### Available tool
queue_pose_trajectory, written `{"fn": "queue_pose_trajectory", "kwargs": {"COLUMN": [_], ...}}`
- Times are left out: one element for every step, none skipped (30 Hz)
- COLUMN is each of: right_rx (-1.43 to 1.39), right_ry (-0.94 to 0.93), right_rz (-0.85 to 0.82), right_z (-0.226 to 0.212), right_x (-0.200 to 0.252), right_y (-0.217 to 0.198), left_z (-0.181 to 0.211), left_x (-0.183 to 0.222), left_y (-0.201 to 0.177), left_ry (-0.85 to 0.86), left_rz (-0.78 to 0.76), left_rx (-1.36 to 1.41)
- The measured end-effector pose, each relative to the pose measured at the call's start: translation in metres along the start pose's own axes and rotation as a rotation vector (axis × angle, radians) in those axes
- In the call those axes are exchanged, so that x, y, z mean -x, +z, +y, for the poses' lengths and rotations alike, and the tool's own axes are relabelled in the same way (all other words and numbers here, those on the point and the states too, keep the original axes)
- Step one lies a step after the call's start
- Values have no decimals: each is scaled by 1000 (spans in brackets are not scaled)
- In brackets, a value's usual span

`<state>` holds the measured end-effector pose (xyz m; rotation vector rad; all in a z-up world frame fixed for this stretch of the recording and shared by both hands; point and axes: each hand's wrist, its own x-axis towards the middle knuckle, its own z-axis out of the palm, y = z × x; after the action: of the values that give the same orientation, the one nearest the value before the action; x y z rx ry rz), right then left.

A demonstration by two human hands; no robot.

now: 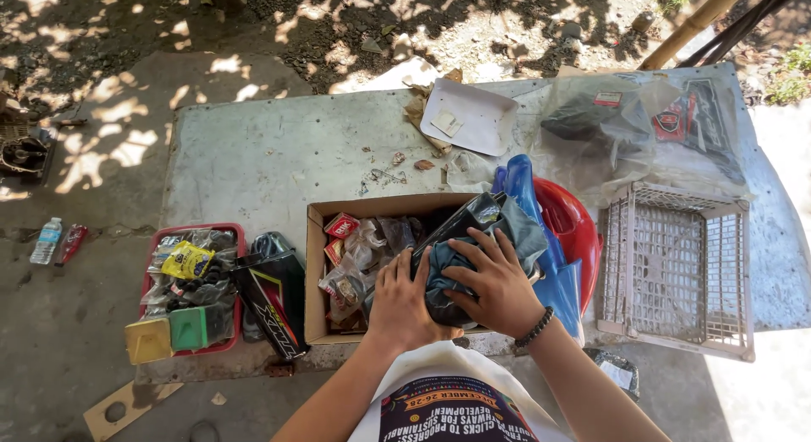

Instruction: Cleaning various motorcycle plastic body components using a cloth.

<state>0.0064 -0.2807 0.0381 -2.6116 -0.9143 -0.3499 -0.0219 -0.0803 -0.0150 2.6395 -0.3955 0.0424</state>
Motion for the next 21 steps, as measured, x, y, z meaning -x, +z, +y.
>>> {"fn": "queue_pose_trajectory", "kwargs": {"right_rx": [-1, -11, -21, -24, -39, -54, -56, -60, -64, -63, -70, -77, -76, -32, 12, 12, 27, 41, 41, 64, 86], "right_ry": [0, -17, -34, -37, -57, -76, -76, -71, -65, -64, -49, -35, -36, 25, 87, 84, 162, 241, 240, 208, 176], "right_rz": [-1, 8, 18, 18, 6, -8, -9, -5, -2, -1, 8, 18, 18, 45, 71, 71, 120, 168, 168, 160, 152], "right_z": [-1, -2, -3, -1, 1, 3, 1, 0, -1, -1, -1, 0, 2, 4, 6, 7, 8, 9, 6, 3, 0], "right_x": [0, -1, -3, -4, -5, -4, -8, -11, -14, -15, -16, -17, -18, -18, -18, -20, -21, -22, -21, -21, -20], "right_y": [2, 3, 5, 3, 2, 0, -5, -10, -15, -15, -16, -16, -19, -21, -22, -23, -23, -24, -22, -19, -17], "left_z": [-1, -2, -3, -4, -5, -5, -3, -1, 2, 2, 2, 2, 2, 2, 2, 3, 4, 6, 7, 8, 9], "left_x": [1, 2, 2, 3, 3, 5, 4, 3, 1, 0, -2, -3, -4, -4, -4, -4, -4, -3, -3, -4, -5], "left_y": [-1, -2, -3, -5, -7, -9, -14, -19, -25, -25, -25, -26, -25, -25, -25, -26, -28, -29, -30, -31, -32], "left_ry": [-1, -15, -28, -31, -18, -6, -8, -16, -24, -23, -19, -16, -16, -15, -14, -16, -14, -12, -13, -18, -23], "left_rz": [-1, 1, 3, 4, 6, 6, 5, -11, -26, -26, -29, -31, -29, -38, -47, -45, -53, -62, -61, -75, -88], "left_rx": [0, 0, 0, -1, -11, -19, -20, 2, 24, 24, 24, 24, 24, 23, 21, 20, 38, 55, 55, 50, 45]}}
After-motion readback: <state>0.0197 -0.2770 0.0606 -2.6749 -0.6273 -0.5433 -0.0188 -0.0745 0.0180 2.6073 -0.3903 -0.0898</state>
